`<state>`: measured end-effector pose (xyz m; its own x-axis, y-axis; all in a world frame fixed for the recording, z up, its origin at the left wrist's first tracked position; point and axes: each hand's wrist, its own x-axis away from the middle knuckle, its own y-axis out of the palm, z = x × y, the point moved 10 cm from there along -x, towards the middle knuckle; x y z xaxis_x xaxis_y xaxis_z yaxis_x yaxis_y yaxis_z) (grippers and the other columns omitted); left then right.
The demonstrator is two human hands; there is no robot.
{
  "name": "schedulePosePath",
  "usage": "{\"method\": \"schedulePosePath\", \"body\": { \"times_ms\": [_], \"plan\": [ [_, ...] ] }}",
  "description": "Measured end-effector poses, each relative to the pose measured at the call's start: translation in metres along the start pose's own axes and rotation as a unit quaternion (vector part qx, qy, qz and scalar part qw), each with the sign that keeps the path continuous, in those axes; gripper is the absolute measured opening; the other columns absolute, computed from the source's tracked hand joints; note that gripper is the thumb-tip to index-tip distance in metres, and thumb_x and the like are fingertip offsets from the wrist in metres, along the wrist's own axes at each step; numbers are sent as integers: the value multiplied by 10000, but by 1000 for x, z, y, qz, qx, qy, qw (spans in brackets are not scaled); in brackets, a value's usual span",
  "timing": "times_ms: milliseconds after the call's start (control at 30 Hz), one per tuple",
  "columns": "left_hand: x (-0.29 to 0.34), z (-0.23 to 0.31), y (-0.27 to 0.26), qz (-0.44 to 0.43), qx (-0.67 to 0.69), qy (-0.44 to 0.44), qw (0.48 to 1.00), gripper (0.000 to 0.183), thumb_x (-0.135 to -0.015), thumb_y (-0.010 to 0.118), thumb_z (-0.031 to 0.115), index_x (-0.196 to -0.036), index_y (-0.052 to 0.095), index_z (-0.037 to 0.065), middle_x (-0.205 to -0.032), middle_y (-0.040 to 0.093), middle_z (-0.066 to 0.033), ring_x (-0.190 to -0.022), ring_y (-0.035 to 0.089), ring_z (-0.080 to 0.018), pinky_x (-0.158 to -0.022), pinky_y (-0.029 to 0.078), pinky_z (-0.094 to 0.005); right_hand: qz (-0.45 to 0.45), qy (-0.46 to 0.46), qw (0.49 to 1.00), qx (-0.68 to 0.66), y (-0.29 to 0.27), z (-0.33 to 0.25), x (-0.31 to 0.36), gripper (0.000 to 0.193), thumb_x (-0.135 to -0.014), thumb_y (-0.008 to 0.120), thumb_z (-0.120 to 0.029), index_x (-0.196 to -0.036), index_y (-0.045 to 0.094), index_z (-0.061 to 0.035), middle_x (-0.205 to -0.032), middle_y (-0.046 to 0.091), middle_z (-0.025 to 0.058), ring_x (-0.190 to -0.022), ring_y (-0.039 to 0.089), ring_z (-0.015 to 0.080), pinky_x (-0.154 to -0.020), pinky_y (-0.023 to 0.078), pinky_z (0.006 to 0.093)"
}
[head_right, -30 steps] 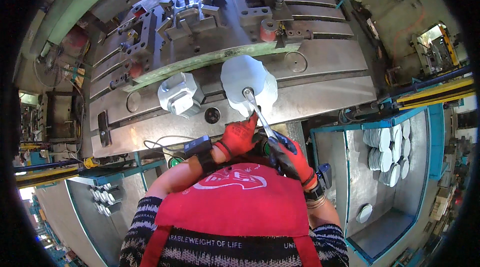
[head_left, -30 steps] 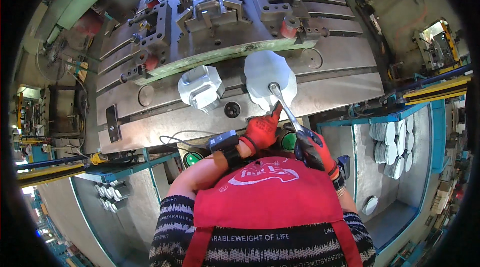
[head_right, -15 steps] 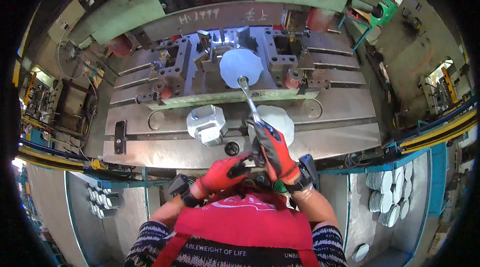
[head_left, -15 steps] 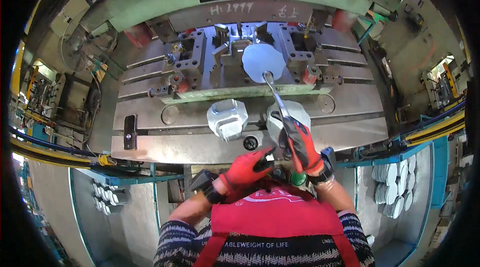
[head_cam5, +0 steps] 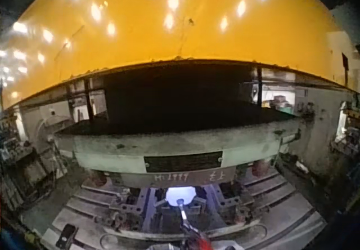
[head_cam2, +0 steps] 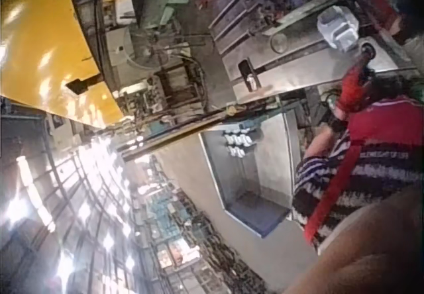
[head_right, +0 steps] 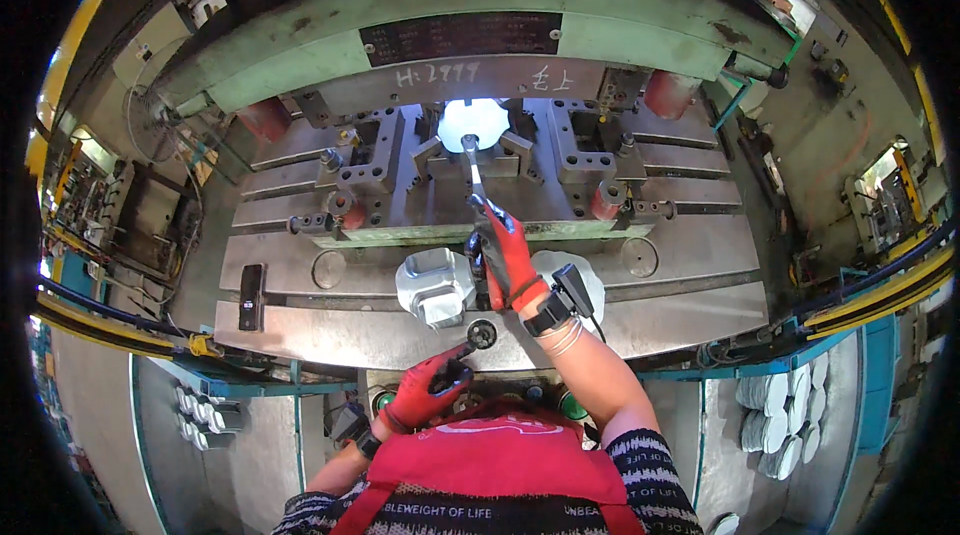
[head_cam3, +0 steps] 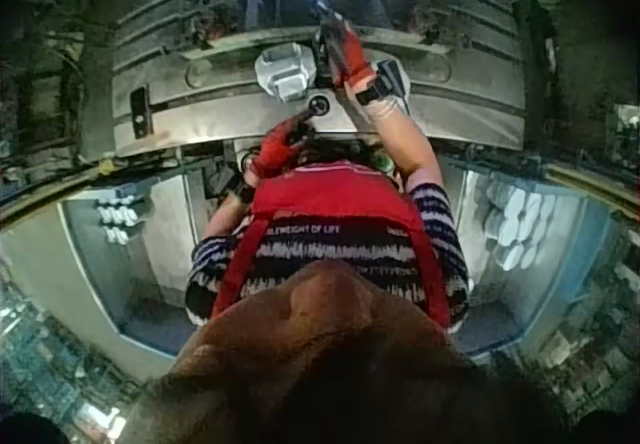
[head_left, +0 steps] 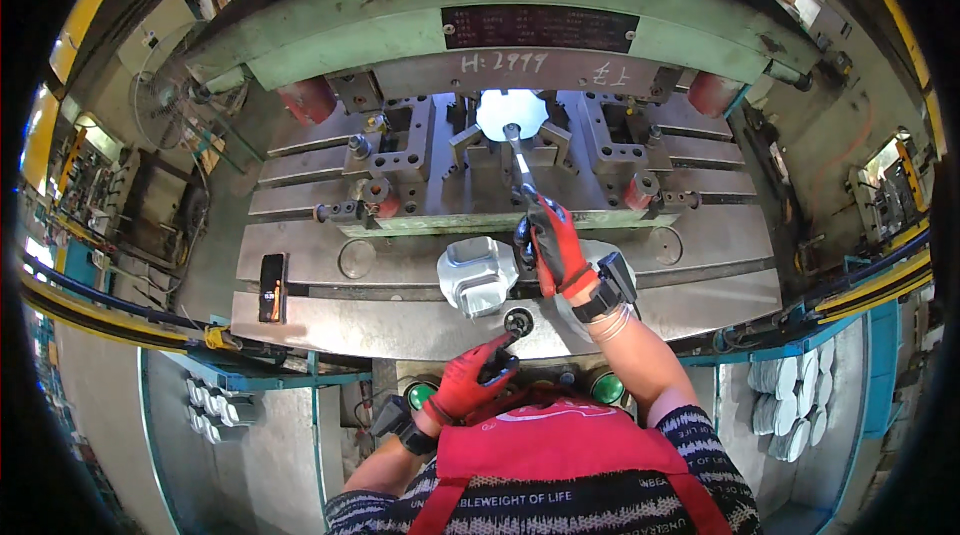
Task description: Operating a hydraulic press to stamp metal components using tongs for placement and removal.
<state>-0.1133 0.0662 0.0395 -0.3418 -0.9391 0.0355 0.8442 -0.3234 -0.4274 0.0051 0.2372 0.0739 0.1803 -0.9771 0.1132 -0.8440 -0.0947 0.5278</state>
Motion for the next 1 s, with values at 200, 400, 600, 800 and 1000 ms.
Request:
{"method": "schedulePosePath", "body": {
  "times_ms": [200, 400, 600, 800, 1000],
  "plan": [
    [-2, 14, 2, -3, -11, 38, 999, 544, -787, 669, 156, -1292, 473, 104, -984, 624, -145, -880, 630, -237, -775, 490, -343, -4, -45, 997, 70, -8, 1, -20, 300, -915, 501, -348, -1008, 572, -71, -620, 527, 18, -466, 468, 98, -407, 352, 230],
    [1, 21, -3, -3, -11, 37, 999, 532, -787, 661, 168, -1281, 474, 107, -983, 616, -153, -884, 614, -295, -766, 485, -359, -6, 54, 998, 34, -12, -4, -13, 201, -901, 511, -309, -905, 564, -115, -596, 492, -14, -420, 394, 87, -375, 282, 230],
    [19, -8, -37, 115, -16, 40, 992, 502, -782, 648, 127, -1257, 492, 71, -1046, 617, -144, -927, 609, -289, -811, 473, -348, -2, 22, 999, 35, -48, 1, 32, 170, -883, 550, -255, -964, 586, -110, -712, 550, 11, -610, 520, 107, -539, 408, 233],
    [106, -96, -127, 482, 266, -37, 834, 434, -871, 498, 4, -1301, 452, 40, -1134, 578, -102, -961, 570, -165, -904, 425, -289, 245, -99, 932, 248, -139, -20, 193, 377, -913, 526, -189, -1282, 476, -129, -672, 426, -83, -524, 394, 26, -425, 328, 188],
    [227, -275, -97, 471, 287, -328, 767, 525, -844, 641, 141, -1315, 422, 66, -1150, 563, -62, -1022, 526, -173, -888, 413, -293, 521, -8, 845, 116, -267, 53, 331, 556, -819, 669, -264, -1278, 424, -69, -770, 569, 21, -462, 454, 60, -397, 375, 210]
  ]
}}
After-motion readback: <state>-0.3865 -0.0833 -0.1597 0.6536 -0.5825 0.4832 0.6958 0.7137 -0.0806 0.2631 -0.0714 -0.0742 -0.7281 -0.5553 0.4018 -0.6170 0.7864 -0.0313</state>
